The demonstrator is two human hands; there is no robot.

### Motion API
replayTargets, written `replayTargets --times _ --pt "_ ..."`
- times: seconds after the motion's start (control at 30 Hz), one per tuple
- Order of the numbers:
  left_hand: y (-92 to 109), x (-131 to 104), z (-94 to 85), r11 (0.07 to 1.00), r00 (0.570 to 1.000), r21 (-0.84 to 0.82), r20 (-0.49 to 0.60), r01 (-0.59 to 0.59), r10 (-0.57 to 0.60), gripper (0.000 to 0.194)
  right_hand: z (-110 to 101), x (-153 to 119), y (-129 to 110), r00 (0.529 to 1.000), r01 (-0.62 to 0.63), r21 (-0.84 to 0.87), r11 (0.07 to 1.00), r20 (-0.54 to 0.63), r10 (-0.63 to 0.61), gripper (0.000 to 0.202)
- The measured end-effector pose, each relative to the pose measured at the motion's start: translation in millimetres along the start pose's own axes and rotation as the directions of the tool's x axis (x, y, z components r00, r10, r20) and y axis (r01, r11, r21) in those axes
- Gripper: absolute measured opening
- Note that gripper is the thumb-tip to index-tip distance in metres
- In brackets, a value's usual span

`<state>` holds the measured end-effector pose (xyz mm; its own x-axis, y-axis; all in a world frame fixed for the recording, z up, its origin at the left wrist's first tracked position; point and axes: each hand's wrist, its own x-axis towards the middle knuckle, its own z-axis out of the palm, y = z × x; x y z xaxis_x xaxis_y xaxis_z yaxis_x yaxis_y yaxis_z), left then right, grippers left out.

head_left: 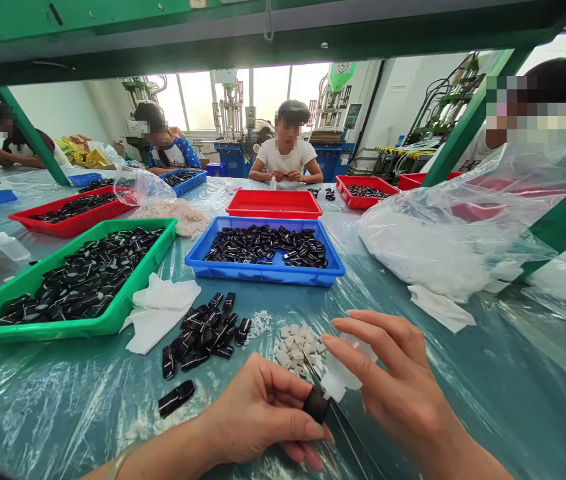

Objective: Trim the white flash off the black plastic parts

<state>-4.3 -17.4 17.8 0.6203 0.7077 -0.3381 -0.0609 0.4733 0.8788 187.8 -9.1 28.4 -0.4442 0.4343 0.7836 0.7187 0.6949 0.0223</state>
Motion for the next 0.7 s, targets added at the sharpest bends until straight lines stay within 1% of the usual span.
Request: replayTargets --times 0.1,0.23,0.5,0.7 --pt "-0.1 -0.4 0.4 1.0 1.0 0.003 0.004 0.001 -0.001 0.016 -1.6 0.2 1.8 0.999 0.038 0.001 0.999 0.005 -0.038 0.031" --pt "-0.2 -0.5 0.4 1.0 1.0 0.0 0.011 0.004 -0.004 0.017 -2.5 -1.1 3.3 0.998 0.056 0.006 0.998 0.017 -0.056 0.031" --pt "-2.1 0.7 -0.4 1.0 1.0 -0.006 0.018 0.02 -0.02 0.019 -2.1 -6.1 1.5 0.998 0.057 -0.05 0.997 0.0 -0.057 0.028" --pt "-3.4 1.4 -1.8 1.0 0.999 -0.012 0.042 0.012 -0.012 0.018 -1.1 -6.4 -1.5 0.998 0.057 -0.088 0.994 -0.027 -0.06 0.03"
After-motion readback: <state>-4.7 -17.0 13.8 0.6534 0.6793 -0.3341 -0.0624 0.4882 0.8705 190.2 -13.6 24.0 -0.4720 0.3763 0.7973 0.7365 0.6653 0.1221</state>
